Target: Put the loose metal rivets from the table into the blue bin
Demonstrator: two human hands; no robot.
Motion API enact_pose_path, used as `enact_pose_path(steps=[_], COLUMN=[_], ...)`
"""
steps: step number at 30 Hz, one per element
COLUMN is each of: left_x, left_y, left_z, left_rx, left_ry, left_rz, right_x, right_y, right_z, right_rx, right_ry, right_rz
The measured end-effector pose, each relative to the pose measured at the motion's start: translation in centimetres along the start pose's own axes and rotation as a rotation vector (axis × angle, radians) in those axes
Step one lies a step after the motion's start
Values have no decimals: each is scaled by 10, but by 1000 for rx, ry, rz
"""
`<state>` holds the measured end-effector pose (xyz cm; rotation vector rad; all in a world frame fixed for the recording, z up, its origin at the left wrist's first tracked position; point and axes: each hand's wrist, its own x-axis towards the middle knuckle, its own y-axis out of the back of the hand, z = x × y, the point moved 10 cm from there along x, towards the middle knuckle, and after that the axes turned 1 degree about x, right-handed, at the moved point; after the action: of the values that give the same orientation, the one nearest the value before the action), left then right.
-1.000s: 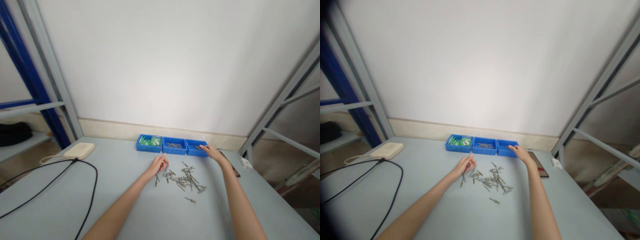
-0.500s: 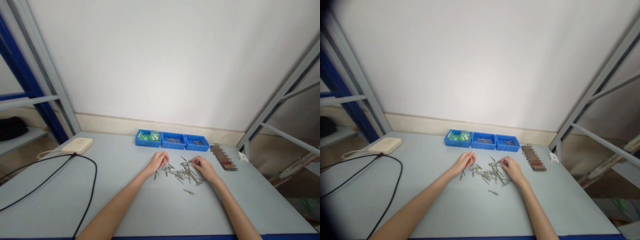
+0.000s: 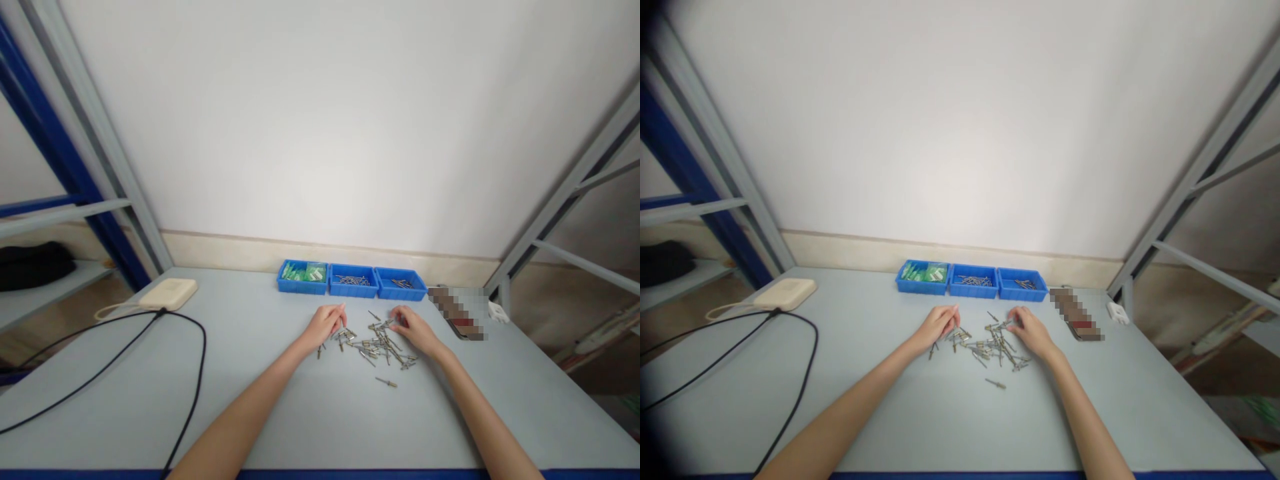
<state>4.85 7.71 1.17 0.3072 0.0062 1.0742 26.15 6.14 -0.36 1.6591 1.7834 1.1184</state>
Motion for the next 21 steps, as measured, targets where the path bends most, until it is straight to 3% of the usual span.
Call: enact_pose_path(steps=[5, 12, 16, 21], left_x=[-3, -6, -7, -10], left_y=[7, 6, -1, -7], left_z=[5, 8, 11, 9], left_rx=[9, 41, 153, 337], left_ry=[2, 13, -35, -47], left_rz=[66, 71, 14, -25], right_x=[1, 3, 13, 22], right_y=[-8, 4, 6, -22], right_z=[2, -3, -36, -90], right_rx=[-3, 71, 146, 202], right_ry=[37, -14, -2, 155], right_rz=[-63, 28, 86, 57])
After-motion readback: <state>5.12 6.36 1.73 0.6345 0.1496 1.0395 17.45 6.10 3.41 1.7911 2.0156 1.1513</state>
